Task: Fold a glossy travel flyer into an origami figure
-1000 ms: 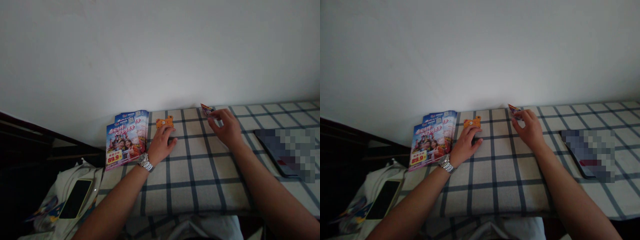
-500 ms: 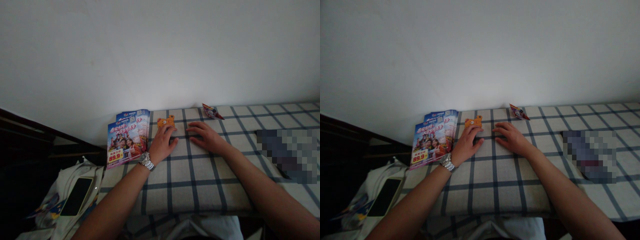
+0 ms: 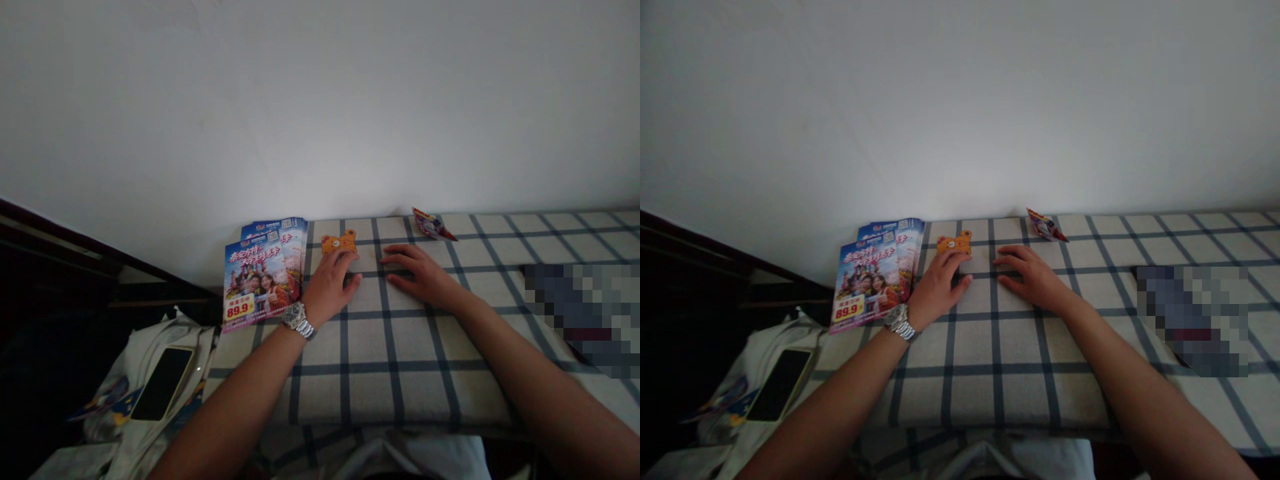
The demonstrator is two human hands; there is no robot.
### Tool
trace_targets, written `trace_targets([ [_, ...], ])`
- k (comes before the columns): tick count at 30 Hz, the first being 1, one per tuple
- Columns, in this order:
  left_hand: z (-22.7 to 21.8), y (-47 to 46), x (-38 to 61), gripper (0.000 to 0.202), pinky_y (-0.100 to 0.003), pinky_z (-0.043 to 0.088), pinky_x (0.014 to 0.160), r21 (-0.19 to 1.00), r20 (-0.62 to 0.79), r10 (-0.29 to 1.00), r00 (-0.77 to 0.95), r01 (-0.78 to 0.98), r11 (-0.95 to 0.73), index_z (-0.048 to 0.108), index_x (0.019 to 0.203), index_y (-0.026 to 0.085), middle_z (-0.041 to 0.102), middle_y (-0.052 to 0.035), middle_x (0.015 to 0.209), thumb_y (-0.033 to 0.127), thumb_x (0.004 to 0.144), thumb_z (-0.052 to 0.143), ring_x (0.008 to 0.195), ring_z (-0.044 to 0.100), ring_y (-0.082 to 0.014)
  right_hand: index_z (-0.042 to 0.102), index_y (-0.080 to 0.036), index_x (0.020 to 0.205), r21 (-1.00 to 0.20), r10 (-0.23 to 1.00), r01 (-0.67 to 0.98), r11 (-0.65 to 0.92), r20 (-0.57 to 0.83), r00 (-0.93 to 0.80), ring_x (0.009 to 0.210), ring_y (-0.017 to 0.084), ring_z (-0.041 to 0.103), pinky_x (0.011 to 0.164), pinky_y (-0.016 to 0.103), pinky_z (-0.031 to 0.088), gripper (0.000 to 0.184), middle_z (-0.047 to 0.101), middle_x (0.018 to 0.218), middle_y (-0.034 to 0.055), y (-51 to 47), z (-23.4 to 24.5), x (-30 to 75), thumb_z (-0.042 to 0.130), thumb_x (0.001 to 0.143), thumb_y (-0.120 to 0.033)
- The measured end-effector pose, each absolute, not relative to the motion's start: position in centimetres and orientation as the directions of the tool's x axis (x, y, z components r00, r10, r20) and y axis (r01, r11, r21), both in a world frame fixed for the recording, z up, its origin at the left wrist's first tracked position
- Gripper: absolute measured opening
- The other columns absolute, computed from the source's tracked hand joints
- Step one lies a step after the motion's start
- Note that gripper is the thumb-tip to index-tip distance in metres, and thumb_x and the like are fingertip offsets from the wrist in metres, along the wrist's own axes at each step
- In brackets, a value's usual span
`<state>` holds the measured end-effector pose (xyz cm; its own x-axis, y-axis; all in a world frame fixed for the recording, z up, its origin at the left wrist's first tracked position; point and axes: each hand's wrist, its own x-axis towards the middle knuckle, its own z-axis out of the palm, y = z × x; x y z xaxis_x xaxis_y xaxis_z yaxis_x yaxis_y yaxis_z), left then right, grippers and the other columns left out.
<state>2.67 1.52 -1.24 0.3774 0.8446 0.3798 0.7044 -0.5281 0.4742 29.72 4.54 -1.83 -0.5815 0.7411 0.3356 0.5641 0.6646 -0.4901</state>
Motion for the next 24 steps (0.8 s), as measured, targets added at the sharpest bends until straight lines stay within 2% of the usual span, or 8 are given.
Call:
trace_targets([
  [4,-0.1,1.4,2.0,0.030,-0.055,0.048,0.112,0.362,0.412,0.864,0.288,0.819,-0.445,0.057,0.130,0.021,0.057,-0.0129,0.134,0.025,0.100,0.057,0.129,0.054,-0.0327,0.069,-0.032,0.127,-0.495,0.741,0.560,0.664,0.339,-0.579,0.131,0.033,0.060,0.111,0.058,0.050,0.034,0.061,0.142,0.0096,4.7,-1.9,29.8,0.069,0.093,-0.031],
  [7,1.0,1.4,1.1,0.035,-0.059,0.046,0.110,0.297,0.438,0.879,0.189,0.892,-0.340,0.056,0.134,0.021,0.056,-0.0159,0.137,0.028,0.099,0.058,0.127,0.054,-0.0366,0.069,-0.032,0.127,-0.497,0.748,0.567,0.656,0.329,-0.576,0.132,0.033,0.059,0.112,0.058,0.050,0.033,0.061,0.142,0.0092,4.7,-1.9,29.8,0.068,0.094,-0.033],
  [12,1.0,1.5,-0.6,0.049,-0.072,0.035,0.112,0.280,0.441,0.897,0.019,0.947,-0.157,0.056,0.140,0.022,0.050,-0.0207,0.148,0.032,0.094,0.066,0.137,0.045,-0.0476,0.068,-0.031,0.128,-0.491,0.750,0.576,0.654,0.316,-0.581,0.133,0.032,0.059,0.113,0.057,0.049,0.033,0.060,0.143,0.0101,4.6,-1.9,29.9,0.067,0.095,-0.033],
  [16,0.1,2.0,-1.5,0.054,-0.085,0.029,0.106,0.231,0.420,0.907,-0.018,0.969,-0.088,0.053,0.145,0.023,0.046,-0.0244,0.153,0.036,0.094,0.064,0.140,0.040,-0.0534,0.068,-0.031,0.128,-0.499,0.750,0.571,0.653,0.317,-0.581,0.132,0.033,0.059,0.112,0.058,0.049,0.033,0.060,0.142,0.0104,4.6,-1.8,29.8,0.067,0.095,-0.033],
  [20,-0.4,2.4,-1.9,0.057,-0.084,0.033,0.103,0.242,0.405,0.913,-0.045,0.968,-0.060,0.053,0.145,0.025,0.047,-0.0242,0.153,0.040,0.092,0.066,0.140,0.041,-0.0526,0.068,-0.030,0.128,-0.496,0.749,0.571,0.654,0.319,-0.581,0.133,0.033,0.058,0.113,0.057,0.049,0.033,0.060,0.142,0.0109,4.5,-1.7,29.8,0.067,0.095,-0.033],
  [24,-0.4,2.7,-2.1,0.059,-0.077,0.037,0.107,0.214,0.388,0.922,-0.018,0.974,-0.071,0.052,0.147,0.022,0.045,-0.0244,0.154,0.041,0.093,0.065,0.140,0.044,-0.0494,0.068,-0.030,0.129,-0.495,0.745,0.568,0.658,0.320,-0.585,0.134,0.033,0.058,0.113,0.058,0.048,0.033,0.060,0.143,0.0105,4.6,-1.8,29.8,0.066,0.096,-0.032],
])
